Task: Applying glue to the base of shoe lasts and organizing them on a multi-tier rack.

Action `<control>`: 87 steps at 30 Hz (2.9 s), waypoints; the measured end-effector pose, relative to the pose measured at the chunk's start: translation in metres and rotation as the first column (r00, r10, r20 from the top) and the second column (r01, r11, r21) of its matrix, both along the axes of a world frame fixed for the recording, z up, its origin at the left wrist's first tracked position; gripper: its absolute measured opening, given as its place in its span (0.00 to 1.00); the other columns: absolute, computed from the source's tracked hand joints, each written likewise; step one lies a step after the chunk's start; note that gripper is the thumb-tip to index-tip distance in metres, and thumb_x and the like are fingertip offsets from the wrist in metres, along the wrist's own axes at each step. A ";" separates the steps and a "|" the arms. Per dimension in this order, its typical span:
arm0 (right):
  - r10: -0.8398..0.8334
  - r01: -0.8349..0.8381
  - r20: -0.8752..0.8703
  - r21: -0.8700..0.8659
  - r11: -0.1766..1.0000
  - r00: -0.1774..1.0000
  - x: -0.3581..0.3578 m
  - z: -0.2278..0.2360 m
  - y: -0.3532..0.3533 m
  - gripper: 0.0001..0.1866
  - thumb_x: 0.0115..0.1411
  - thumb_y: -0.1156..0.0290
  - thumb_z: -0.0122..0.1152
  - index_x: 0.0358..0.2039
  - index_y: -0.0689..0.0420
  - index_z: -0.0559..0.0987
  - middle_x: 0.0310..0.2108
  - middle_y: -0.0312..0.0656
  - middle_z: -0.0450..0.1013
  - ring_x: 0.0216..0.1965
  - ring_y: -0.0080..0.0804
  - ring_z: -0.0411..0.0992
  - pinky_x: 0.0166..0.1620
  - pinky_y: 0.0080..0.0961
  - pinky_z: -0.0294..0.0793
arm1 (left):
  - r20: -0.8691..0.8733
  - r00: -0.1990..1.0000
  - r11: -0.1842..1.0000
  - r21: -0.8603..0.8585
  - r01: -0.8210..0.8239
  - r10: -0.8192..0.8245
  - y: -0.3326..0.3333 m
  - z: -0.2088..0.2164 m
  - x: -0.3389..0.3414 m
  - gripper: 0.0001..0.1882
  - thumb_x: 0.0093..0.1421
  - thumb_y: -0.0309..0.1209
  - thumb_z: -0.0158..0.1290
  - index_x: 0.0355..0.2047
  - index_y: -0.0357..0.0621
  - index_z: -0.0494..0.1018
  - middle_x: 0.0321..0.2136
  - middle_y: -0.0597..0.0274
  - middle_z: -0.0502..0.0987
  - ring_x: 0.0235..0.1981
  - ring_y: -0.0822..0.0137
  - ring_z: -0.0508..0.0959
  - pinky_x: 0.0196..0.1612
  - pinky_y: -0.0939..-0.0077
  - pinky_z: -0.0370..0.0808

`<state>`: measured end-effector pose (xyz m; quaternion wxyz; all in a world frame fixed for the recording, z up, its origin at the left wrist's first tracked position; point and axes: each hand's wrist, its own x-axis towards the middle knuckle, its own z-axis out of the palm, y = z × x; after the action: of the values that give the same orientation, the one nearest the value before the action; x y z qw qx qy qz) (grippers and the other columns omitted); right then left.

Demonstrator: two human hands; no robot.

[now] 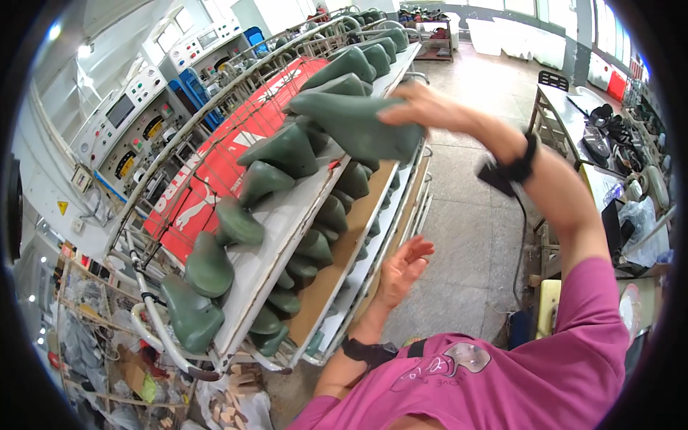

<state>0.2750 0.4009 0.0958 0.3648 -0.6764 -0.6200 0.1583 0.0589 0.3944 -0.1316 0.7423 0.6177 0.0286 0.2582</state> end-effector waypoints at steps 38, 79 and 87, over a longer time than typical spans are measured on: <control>0.144 -0.015 0.389 -0.316 0.949 0.910 -0.089 0.048 0.021 0.30 0.44 0.52 0.64 0.40 0.64 0.74 0.34 0.46 0.75 0.36 0.41 0.73 0.38 0.32 0.73 | -0.244 0.717 0.544 -0.810 0.220 -0.653 0.001 -0.105 -0.059 0.23 0.48 0.28 0.48 0.45 0.30 0.66 0.39 0.51 0.74 0.39 0.57 0.76 0.47 0.66 0.71; -0.763 0.764 -0.061 -0.121 -0.634 -0.643 -0.459 -0.333 -0.672 0.21 0.51 0.81 0.49 0.48 0.61 0.67 0.57 0.60 0.51 0.57 0.58 0.53 0.57 0.41 0.57 | -0.664 0.101 0.099 0.040 0.994 -0.741 -0.485 -0.115 0.022 0.21 0.52 0.34 0.54 0.40 0.27 0.69 0.31 0.48 0.76 0.33 0.61 0.77 0.38 0.71 0.72; -0.666 0.633 0.256 -0.209 -0.746 -0.701 -0.469 -0.293 -0.681 0.20 0.51 0.80 0.52 0.47 0.58 0.69 0.56 0.59 0.53 0.55 0.57 0.56 0.55 0.39 0.59 | -0.610 0.449 0.087 0.529 0.844 -0.653 -0.498 -0.112 0.036 0.26 0.44 0.37 0.61 0.38 0.31 0.67 0.32 0.43 0.74 0.35 0.50 0.76 0.38 0.64 0.72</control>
<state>-0.1938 -0.2802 -0.1975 0.1995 -0.8590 0.4484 -0.1460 0.0949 -0.1031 -0.2433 0.3990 0.8194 -0.3288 -0.2476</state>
